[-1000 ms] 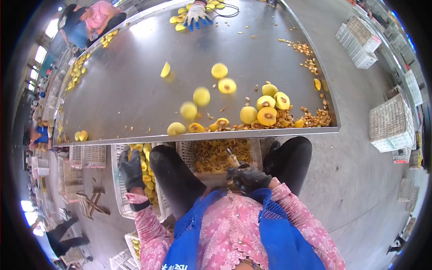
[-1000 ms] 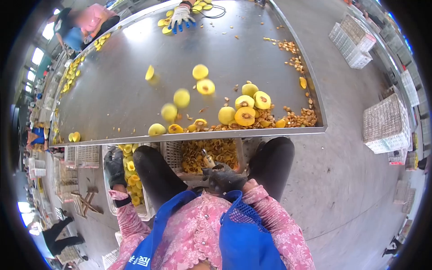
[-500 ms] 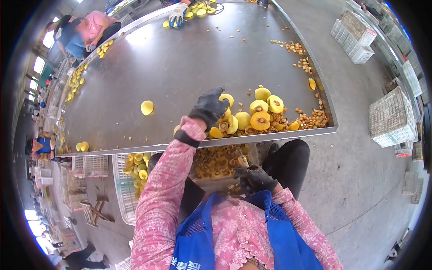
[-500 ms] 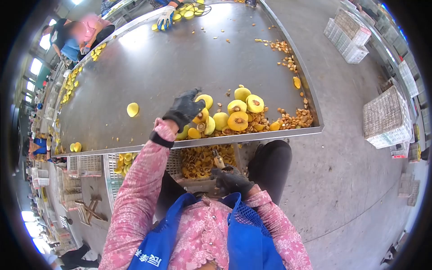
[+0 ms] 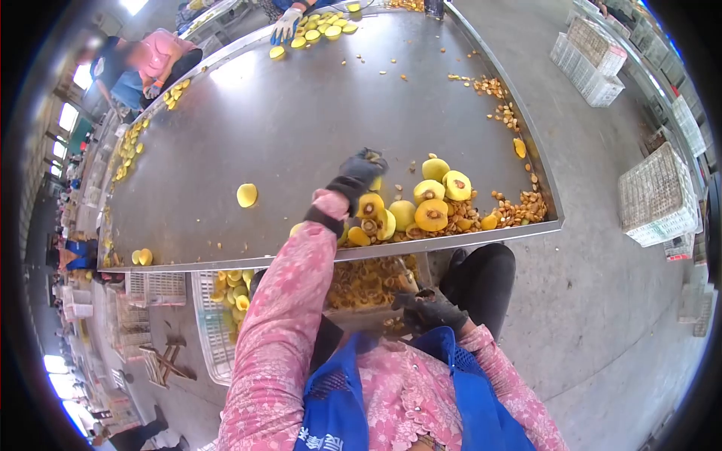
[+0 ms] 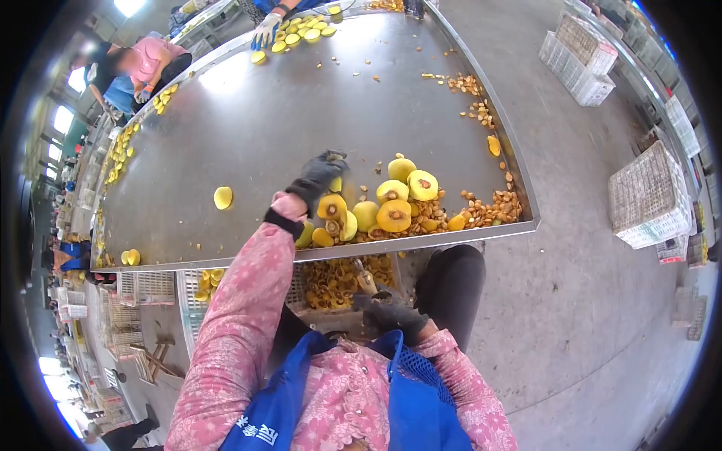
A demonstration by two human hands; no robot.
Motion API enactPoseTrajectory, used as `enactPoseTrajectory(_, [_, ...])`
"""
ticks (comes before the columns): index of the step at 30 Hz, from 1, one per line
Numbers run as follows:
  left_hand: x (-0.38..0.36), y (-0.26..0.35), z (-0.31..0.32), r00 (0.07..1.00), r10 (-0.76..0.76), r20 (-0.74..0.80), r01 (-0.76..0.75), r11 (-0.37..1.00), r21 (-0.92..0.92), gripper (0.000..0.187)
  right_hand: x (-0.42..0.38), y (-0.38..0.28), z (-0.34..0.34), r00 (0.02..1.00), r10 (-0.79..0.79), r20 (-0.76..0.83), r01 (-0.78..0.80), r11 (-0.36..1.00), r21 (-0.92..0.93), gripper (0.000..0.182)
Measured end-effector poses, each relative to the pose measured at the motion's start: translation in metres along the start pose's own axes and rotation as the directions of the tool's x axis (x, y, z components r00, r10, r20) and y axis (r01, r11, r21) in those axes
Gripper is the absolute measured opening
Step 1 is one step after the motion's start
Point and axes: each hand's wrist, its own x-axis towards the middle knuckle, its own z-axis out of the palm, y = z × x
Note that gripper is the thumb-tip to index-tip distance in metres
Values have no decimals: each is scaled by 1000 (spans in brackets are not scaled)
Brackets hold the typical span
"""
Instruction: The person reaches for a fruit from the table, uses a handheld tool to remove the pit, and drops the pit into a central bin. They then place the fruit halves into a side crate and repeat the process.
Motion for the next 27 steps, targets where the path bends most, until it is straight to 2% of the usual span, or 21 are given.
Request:
enactPoseTrajectory(1, [-12, 1, -14, 979, -49, 197, 144, 853, -502, 45, -9, -18, 5, 996, 83, -20, -82, 996, 31, 19])
enactPoseTrajectory(2, [-31, 8, -21, 938, 100, 331, 172, 695, -698, 43, -18, -36, 12, 985, 170, -37, -168, 984, 65, 19])
enactPoseTrajectory(3, [-44, 15, -23, 948, 69, 311, 187, 671, -718, 48, -21, -45, 15, 984, 175, -30, -173, 983, 63, 19])
enactPoseTrajectory(4, [-61, 20, -23, 950, 65, 305, 185, 669, -719, 48, -24, -53, 19, 996, 91, 3, -90, 992, 90, 18])
enactPoseTrajectory(5, [-82, 25, -21, 958, 215, 189, -42, 758, -651, 48, -25, -61, 23, 999, 5, 37, -9, 993, 117, 17])
enactPoseTrajectory(6, [-103, 43, -17, 934, 338, 112, -277, 887, -369, 45, -26, -70, 28, 999, 8, 47, -14, 993, 113, 17])
enactPoseTrajectory(7, [-125, 61, -13, 891, 454, 33, -453, 891, -23, 43, -27, -79, 34, 999, 7, 44, -10, 998, 65, 18])
enactPoseTrajectory(8, [-133, 56, -8, 893, 450, 25, -450, 893, -22, 43, -27, -84, 38, 999, 6, 39, -7, 1000, 15, 19])
enactPoseTrajectory(10, [-144, 47, 0, 885, 457, -89, -463, 884, -69, 37, -25, -85, 40, 996, -11, 84, 13, 1000, -25, 23])
enactPoseTrajectory(12, [-161, 50, 6, 941, 333, -58, -338, 926, -168, 43, -24, -86, 46, 996, -26, 90, 27, 999, -19, 26])
enactPoseTrajectory(14, [-167, 33, 11, 887, 454, -85, -461, 883, -89, 46, -24, -87, 52, 998, -23, 61, 24, 999, -21, 26])
enactPoseTrajectory(15, [-169, 28, 11, 891, 450, -55, -452, 892, -16, 45, -24, -87, 55, 999, -25, 33, 26, 999, -20, 27])
enactPoseTrajectory(16, [-174, 25, 12, 891, 450, -56, -452, 892, -22, 45, -24, -84, 58, 999, -22, 29, 23, 999, -24, 27])
enactPoseTrajectory(18, [-185, 26, 14, 830, 556, -33, -555, 831, 46, 45, -23, -77, 60, 969, -248, 13, 248, 966, -80, 26])
enactPoseTrajectory(20, [-188, 19, 17, 837, 547, 5, -547, 837, 6, 47, -19, -77, 62, 982, -188, -28, 188, 982, -22, 27])
enactPoseTrajectory(22, [-200, 22, 16, 845, 532, 51, -534, 841, 81, 46, -15, -74, 61, 991, -123, -61, 125, 991, 41, 28])
enactPoseTrajectory(24, [-204, 21, 16, 835, 550, -3, -548, 832, 82, 44, -11, -68, 56, 997, -77, -31, 77, 997, -9, 30])
enactPoseTrajectory(27, [-195, 3, 10, 785, 605, 137, -620, 761, 189, 43, -7, -62, 64, 986, -152, -72, 145, 985, -94, 33])
